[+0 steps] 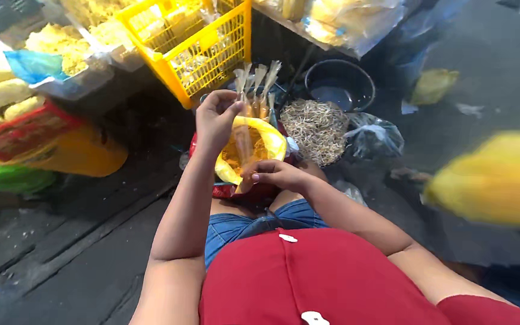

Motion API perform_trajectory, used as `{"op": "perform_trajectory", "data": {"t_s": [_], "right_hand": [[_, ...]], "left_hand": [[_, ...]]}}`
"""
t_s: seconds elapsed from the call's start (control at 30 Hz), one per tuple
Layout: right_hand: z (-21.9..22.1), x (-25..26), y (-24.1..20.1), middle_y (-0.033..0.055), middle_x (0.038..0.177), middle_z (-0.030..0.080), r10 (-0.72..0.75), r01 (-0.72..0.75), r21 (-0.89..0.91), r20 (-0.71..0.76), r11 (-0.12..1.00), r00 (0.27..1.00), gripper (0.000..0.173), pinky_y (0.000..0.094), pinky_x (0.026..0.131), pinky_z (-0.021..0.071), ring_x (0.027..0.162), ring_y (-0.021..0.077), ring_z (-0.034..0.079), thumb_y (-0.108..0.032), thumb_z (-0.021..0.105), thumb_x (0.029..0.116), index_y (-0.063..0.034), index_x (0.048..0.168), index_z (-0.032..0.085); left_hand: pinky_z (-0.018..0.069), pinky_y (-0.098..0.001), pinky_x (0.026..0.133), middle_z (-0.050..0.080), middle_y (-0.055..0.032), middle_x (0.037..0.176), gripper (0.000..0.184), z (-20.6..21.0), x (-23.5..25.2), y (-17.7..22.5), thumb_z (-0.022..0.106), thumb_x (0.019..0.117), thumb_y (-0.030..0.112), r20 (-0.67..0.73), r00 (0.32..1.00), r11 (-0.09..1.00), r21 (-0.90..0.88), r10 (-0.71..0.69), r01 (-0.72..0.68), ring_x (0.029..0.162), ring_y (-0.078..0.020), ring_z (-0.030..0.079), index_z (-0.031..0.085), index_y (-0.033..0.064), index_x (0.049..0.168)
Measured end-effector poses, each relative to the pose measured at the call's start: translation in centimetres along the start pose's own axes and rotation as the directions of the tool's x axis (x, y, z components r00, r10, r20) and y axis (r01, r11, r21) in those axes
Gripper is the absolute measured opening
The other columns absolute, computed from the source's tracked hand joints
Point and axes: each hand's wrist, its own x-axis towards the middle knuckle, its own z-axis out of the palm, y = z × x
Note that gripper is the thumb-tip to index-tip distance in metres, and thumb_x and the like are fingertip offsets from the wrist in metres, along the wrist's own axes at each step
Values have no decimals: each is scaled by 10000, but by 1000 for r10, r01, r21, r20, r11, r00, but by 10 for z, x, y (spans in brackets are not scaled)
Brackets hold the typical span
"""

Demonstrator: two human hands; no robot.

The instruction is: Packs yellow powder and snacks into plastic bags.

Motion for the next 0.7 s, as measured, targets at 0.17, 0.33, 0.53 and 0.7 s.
{"op": "perform_trajectory", "data": {"t_s": [0.17, 0.33, 0.53, 0.7], "right_hand": [[16, 3, 1, 22, 1087, 703, 21, -21, 59, -2, 998, 1000, 256, 273, 920, 563, 986, 56, 676, -119, 611, 995, 3, 1220, 599], [7, -3, -7, 24, 941, 689, 159, -173, -46, -219, 984, 963, 209, 261, 781, 571, 823, 54, 664, -169, 565, 1045, -8, 1160, 631], [-35, -26, -32, 157, 900, 674, 93, -308, -761, -313, 571, 945, 299, 545, 780, 545, 841, 303, 668, -318, 654, 1010, -22, 1036, 688], [-36, -31, -69, 198, 974, 699, 149, -463, -886, -453, 38, 879, 245, 616, 724, 543, 914, 423, 695, -277, 657, 1002, -35, 1013, 693]], "left_hand": [[586, -290, 875, 709, -97, 1092, 309, -3, -3, 1, 663, 966, 35, 32, 999, 1000, -18, 17, -16, 931, -103, 701, 611, -28, 1264], [592, -307, 819, 700, -25, 960, 253, -23, -11, -12, 722, 912, 42, -83, 995, 971, -235, -48, 27, 839, -102, 680, 642, 13, 1150], [572, -262, 802, 659, 10, 984, 260, -43, -28, -49, 621, 1013, 103, -231, 909, 856, -474, -347, 207, 845, -83, 663, 546, 95, 1262], [577, -267, 813, 663, 3, 1044, 319, -53, -41, -53, 638, 1004, 126, -271, 895, 889, -393, -355, 234, 878, -85, 676, 527, 90, 1301]]}}
